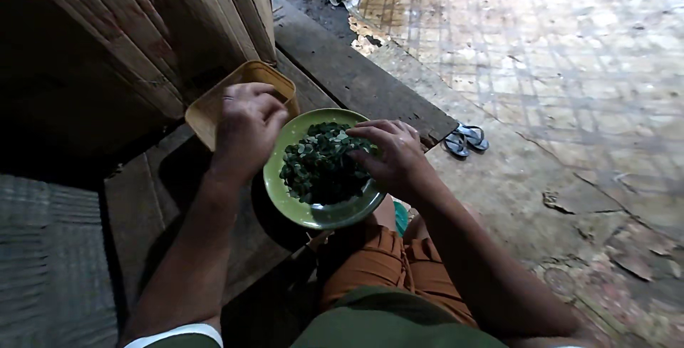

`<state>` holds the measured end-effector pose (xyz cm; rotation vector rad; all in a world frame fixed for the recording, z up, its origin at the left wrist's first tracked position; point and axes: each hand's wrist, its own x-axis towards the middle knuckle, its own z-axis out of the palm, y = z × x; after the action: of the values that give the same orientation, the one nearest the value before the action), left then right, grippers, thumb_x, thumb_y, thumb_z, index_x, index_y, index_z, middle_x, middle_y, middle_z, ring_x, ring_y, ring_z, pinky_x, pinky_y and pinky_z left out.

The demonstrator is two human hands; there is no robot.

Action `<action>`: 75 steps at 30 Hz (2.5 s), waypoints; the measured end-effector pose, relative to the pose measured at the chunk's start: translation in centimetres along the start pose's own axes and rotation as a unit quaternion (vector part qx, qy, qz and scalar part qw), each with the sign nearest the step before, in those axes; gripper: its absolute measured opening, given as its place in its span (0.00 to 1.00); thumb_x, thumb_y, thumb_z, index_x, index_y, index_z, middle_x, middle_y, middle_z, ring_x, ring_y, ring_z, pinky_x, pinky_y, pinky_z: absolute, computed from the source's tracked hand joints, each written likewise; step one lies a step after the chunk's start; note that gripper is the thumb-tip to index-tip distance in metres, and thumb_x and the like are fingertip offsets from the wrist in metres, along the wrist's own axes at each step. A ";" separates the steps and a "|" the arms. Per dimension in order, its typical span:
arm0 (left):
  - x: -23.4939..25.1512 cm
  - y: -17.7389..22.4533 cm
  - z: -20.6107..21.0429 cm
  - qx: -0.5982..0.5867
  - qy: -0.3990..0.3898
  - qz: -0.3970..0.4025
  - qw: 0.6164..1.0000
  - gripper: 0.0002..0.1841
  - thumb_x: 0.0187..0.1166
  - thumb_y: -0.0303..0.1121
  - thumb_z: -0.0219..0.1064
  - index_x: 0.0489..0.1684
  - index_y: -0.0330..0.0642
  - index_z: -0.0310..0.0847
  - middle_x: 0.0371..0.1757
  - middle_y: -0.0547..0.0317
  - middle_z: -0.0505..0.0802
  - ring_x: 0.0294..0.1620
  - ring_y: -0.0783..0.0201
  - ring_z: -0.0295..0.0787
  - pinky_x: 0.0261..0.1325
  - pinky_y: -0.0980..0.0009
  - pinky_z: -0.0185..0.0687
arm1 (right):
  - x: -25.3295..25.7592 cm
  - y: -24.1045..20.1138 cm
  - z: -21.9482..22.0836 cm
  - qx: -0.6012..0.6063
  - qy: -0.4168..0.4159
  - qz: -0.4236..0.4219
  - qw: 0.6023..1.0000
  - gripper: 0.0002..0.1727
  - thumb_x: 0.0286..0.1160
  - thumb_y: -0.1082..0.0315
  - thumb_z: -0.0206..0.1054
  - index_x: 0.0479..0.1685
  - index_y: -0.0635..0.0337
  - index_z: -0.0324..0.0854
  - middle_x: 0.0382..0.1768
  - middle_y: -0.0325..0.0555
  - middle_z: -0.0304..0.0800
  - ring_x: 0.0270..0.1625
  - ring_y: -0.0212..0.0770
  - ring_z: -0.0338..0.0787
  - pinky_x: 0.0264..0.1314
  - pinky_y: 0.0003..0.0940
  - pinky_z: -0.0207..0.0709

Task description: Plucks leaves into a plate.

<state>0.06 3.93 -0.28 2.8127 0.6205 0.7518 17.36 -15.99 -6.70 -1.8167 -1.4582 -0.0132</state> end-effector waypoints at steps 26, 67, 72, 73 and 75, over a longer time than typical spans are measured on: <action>-0.8 3.2 1.0 -0.335 -0.111 -0.087 0.932 0.03 0.79 0.31 0.69 0.41 0.45 0.88 0.55 0.63 0.92 0.59 0.72 0.88 0.61 0.72 0.85 | 0.0 -0.6 0.0 0.186 0.022 0.064 0.980 0.14 0.81 0.59 0.68 0.57 0.53 0.90 0.52 0.40 0.91 0.54 0.32 0.89 0.58 0.35 0.83; -1.8 4.6 2.9 -0.195 -0.089 0.054 0.975 0.05 0.80 0.33 0.70 0.42 0.46 0.92 0.40 0.66 0.94 0.42 0.78 0.89 0.50 0.77 0.85 | 0.4 -0.3 -0.4 0.124 -0.029 0.025 0.992 0.07 0.76 0.64 0.70 0.41 0.56 0.92 0.37 0.38 0.90 0.49 0.37 0.88 0.69 0.54 0.71; -1.3 3.4 1.3 -0.127 -0.025 0.027 0.991 0.08 0.81 0.34 0.69 0.45 0.42 0.92 0.44 0.57 0.95 0.45 0.67 0.92 0.54 0.64 0.87 | 0.3 0.2 -0.8 0.090 -0.024 0.035 0.995 0.09 0.77 0.64 0.70 0.41 0.58 0.92 0.39 0.43 0.92 0.50 0.42 0.88 0.72 0.57 0.68; -1.0 2.8 0.6 -0.100 0.002 0.011 0.995 0.09 0.83 0.34 0.68 0.47 0.41 0.92 0.45 0.54 0.95 0.48 0.64 0.92 0.56 0.60 0.87 | 0.3 0.3 -0.8 0.080 -0.019 0.037 0.996 0.09 0.77 0.63 0.70 0.42 0.57 0.92 0.40 0.43 0.92 0.51 0.42 0.89 0.72 0.57 0.68; -0.4 1.2 -0.8 -0.044 0.057 -0.022 0.997 0.12 0.85 0.36 0.65 0.51 0.38 0.91 0.50 0.48 0.95 0.53 0.58 0.92 0.61 0.56 0.85 | 0.2 0.3 -0.8 0.064 -0.016 0.037 0.997 0.09 0.77 0.63 0.70 0.43 0.56 0.93 0.42 0.42 0.93 0.52 0.41 0.89 0.74 0.56 0.67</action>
<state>-0.20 2.73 0.53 2.6820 0.6490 0.9141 18.03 -16.31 -6.20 -1.7723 -1.3794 0.1443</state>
